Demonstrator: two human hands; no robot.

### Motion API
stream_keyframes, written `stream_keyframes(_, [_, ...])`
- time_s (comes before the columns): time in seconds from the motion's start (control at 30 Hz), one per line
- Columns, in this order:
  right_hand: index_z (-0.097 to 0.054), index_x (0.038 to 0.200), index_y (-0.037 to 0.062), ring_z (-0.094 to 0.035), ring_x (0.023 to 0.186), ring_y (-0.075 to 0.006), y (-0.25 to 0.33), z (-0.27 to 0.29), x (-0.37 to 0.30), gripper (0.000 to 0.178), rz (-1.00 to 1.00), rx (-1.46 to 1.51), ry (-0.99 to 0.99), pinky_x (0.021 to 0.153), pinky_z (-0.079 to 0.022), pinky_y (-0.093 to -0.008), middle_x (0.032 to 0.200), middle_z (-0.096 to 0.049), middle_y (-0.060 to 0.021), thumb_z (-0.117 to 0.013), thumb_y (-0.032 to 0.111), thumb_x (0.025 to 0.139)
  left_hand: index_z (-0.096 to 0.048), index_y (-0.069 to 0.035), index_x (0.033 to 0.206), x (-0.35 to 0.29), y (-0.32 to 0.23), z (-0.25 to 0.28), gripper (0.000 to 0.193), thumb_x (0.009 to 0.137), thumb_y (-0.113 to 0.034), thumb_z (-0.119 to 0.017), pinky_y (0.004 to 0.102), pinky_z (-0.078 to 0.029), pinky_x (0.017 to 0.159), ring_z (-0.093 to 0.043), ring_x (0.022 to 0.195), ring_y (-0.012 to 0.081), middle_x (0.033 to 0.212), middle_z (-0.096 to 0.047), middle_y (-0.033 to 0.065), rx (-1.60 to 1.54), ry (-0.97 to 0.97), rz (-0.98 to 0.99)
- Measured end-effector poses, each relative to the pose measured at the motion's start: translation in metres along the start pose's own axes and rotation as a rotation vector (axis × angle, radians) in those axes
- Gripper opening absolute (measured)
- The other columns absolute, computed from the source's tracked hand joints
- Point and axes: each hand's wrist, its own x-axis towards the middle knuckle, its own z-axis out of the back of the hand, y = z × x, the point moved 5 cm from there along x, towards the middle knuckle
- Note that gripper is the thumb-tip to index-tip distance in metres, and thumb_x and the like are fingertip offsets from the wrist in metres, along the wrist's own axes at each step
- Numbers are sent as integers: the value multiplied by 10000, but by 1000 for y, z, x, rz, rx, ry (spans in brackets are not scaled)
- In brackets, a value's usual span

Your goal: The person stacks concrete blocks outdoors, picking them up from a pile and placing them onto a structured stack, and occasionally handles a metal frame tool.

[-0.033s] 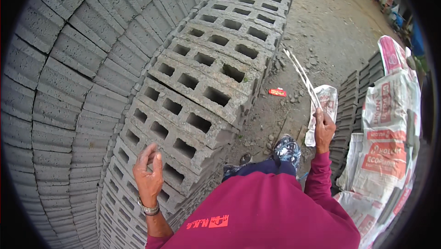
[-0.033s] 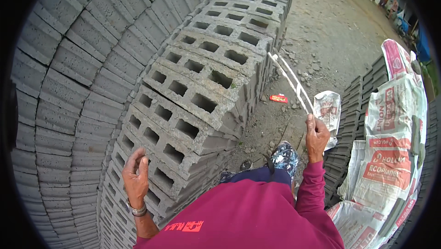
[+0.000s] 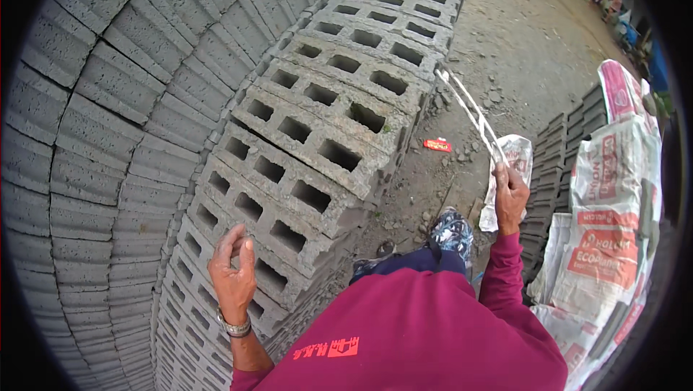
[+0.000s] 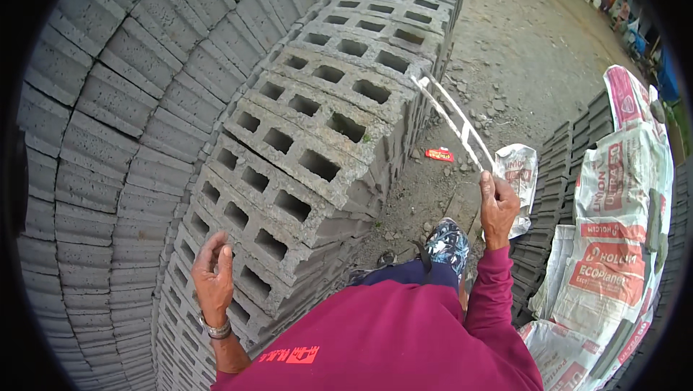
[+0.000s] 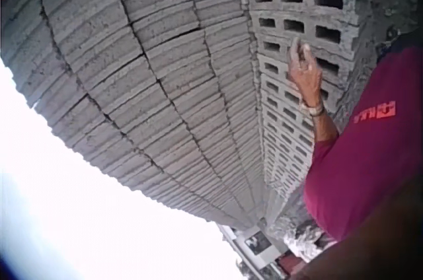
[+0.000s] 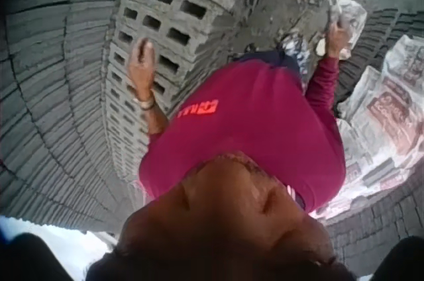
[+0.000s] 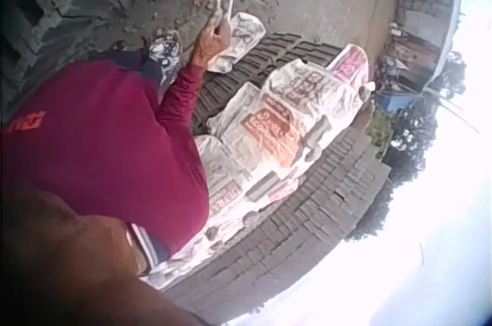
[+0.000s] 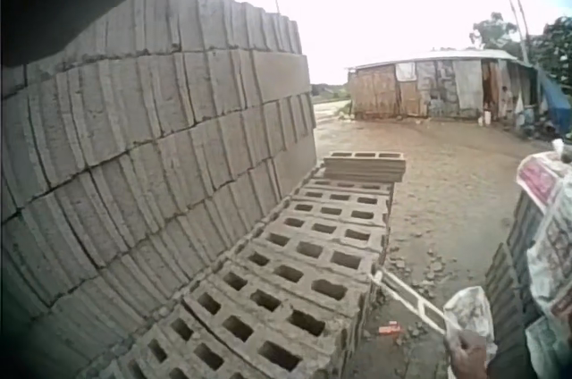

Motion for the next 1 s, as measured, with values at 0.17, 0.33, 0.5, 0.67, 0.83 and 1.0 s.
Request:
stream_keyframes(0.17, [-710, 841, 7, -510, 568, -159, 42, -79, 128, 228, 332, 43, 248, 536, -388, -321, 634, -567, -75, -733, 229, 890, -637, 12, 1203, 28, -23, -56, 295, 933, -107, -643, 286, -514, 755, -643, 851, 154, 1021, -675, 112, 56, -156, 13])
stream_keyframes(0.33, [-724, 800, 63, -503, 506, -212, 61, -155, 218, 198, 654, 56, 463, 474, -376, -344, 591, -506, -63, -792, 249, 813, -637, -3, 1223, 44, -86, -135, 319, 946, -162, -643, 301, -517, 792, -644, 909, 165, 1040, -681, 115, 113, -270, 173])
stream_keyframes(0.5, [-737, 764, 99, -523, 469, -220, 96, -216, 246, 296, 884, 272, 677, 442, -390, -360, 599, -524, -61, -784, 390, 792, -632, 11, 1246, 29, -159, -186, 377, 951, -222, -653, 315, -514, 821, -644, 958, 173, 1089, -697, 126, 166, -359, 333])
stream_keyframes(0.67, [-723, 954, 99, -591, 900, -287, 107, -252, 254, 296, 1035, 158, 1035, 833, -399, -461, 908, -591, -125, -728, 369, 832, -614, 10, 1271, 29, -199, -217, 406, 952, -239, -654, 309, -512, 810, -640, 929, 163, 1079, -695, 124, 144, -402, 492])
stream_keyframes(0.83, [-718, 989, 98, -612, 926, -283, 86, -234, 330, 220, 817, 421, 869, 833, -432, -402, 1045, -623, -141, -712, 279, 865, -619, 14, 1255, 25, -202, -221, 381, 947, -210, -639, 307, -505, 746, -644, 882, 169, 1091, -695, 133, 213, -532, 456])
stream_keyframes(1.0, [-705, 987, 31, -598, 730, -140, -48, -201, 455, 332, -6, 428, 545, 651, -463, -287, 845, -641, -51, -656, 356, 940, -621, 16, 1256, 63, -205, -210, 374, 964, -218, -624, 306, -503, 758, -644, 885, 168, 1102, -696, 134, 287, -549, 359])
